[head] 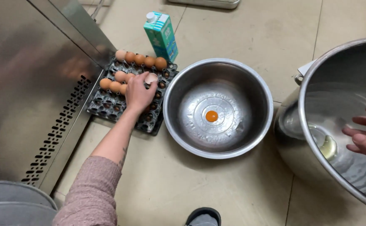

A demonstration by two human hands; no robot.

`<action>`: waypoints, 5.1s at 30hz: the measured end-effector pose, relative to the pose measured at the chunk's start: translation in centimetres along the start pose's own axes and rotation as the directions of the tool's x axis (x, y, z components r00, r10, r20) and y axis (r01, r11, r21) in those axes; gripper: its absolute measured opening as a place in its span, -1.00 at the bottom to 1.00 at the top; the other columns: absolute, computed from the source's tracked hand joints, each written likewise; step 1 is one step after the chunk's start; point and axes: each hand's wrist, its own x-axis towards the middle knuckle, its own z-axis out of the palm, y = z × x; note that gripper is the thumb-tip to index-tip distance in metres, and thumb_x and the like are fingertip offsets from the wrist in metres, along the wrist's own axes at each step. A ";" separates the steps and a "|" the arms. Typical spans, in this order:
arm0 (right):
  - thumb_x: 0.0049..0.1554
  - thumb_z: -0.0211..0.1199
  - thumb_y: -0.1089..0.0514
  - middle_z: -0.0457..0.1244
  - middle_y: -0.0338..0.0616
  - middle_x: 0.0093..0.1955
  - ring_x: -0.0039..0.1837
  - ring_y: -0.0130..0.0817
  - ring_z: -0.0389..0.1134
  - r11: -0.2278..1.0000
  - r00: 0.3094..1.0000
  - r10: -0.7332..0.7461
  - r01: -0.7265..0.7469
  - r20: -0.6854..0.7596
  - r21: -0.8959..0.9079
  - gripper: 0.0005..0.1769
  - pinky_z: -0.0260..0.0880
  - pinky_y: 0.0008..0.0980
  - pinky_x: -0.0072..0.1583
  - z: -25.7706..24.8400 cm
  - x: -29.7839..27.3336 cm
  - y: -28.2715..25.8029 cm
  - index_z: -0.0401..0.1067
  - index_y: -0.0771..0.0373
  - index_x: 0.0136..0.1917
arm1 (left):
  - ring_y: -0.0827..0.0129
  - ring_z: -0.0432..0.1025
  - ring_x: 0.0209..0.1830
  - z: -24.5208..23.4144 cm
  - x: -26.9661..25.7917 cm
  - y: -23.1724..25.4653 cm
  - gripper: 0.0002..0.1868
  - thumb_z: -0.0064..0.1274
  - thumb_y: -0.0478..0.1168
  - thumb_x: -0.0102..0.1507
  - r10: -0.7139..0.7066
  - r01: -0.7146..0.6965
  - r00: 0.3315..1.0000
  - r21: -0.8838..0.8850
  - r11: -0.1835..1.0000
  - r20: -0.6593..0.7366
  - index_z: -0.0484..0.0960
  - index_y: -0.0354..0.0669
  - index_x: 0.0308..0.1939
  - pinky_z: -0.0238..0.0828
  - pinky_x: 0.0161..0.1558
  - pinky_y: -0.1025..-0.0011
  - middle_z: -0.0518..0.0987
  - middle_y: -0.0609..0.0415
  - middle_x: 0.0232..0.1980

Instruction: Rinsing a large mixing bowl and then cracking multiple eggs to separate yolks from whites.

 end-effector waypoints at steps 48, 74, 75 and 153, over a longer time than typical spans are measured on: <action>0.30 0.24 0.34 0.46 0.07 0.41 0.46 -0.23 0.46 0.976 0.981 0.195 -0.195 0.003 0.094 -0.42 0.42 -0.26 0.52 0.7 -4.2 -7.3 0.41 0.29 0.58 | 0.28 0.67 -0.13 -5.1 -6.4 18.8 -0.53 0.27 -0.38 0.36 0.274 0.191 0.923 -0.939 0.285 0.271 0.28 0.04 0.12 0.57 -0.16 0.48 0.77 -0.38 0.27; 0.37 0.17 -0.20 0.59 -0.44 0.23 0.23 -0.45 0.58 0.943 0.870 0.133 0.036 0.474 -0.330 -0.60 0.49 -0.31 0.26 -1.8 -6.9 -7.4 0.60 -0.11 0.36 | 0.09 0.71 0.06 -6.1 -17.1 38.1 -0.43 0.20 -0.38 0.35 0.918 -0.738 0.393 -0.574 0.353 0.059 0.60 0.06 0.45 0.68 -0.05 0.15 0.60 0.06 0.53; 0.38 0.16 -0.19 0.60 -0.47 0.20 0.20 -0.48 0.58 0.941 0.868 0.143 0.029 0.475 -0.337 -0.65 0.49 -0.33 0.23 -1.8 -6.9 -7.4 0.61 -0.09 0.28 | 0.04 0.69 -0.07 -5.8 -17.2 37.9 -0.40 0.22 -0.39 0.32 0.934 -0.781 0.352 -0.532 0.327 0.058 0.60 0.07 0.45 0.65 -0.06 0.12 0.59 0.08 0.57; 0.24 0.46 0.18 0.43 -0.19 0.32 0.04 -0.53 0.52 0.978 0.997 -0.034 0.047 -0.066 0.204 -0.47 0.61 -0.54 0.17 -2.2 -7.2 -8.5 0.52 0.16 0.46 | 0.54 0.70 -0.24 -5.7 -12.6 44.7 -0.39 0.23 0.08 0.30 0.674 -0.209 0.582 -0.717 0.665 0.455 0.76 -0.06 0.38 0.64 -0.06 0.46 0.87 0.26 0.15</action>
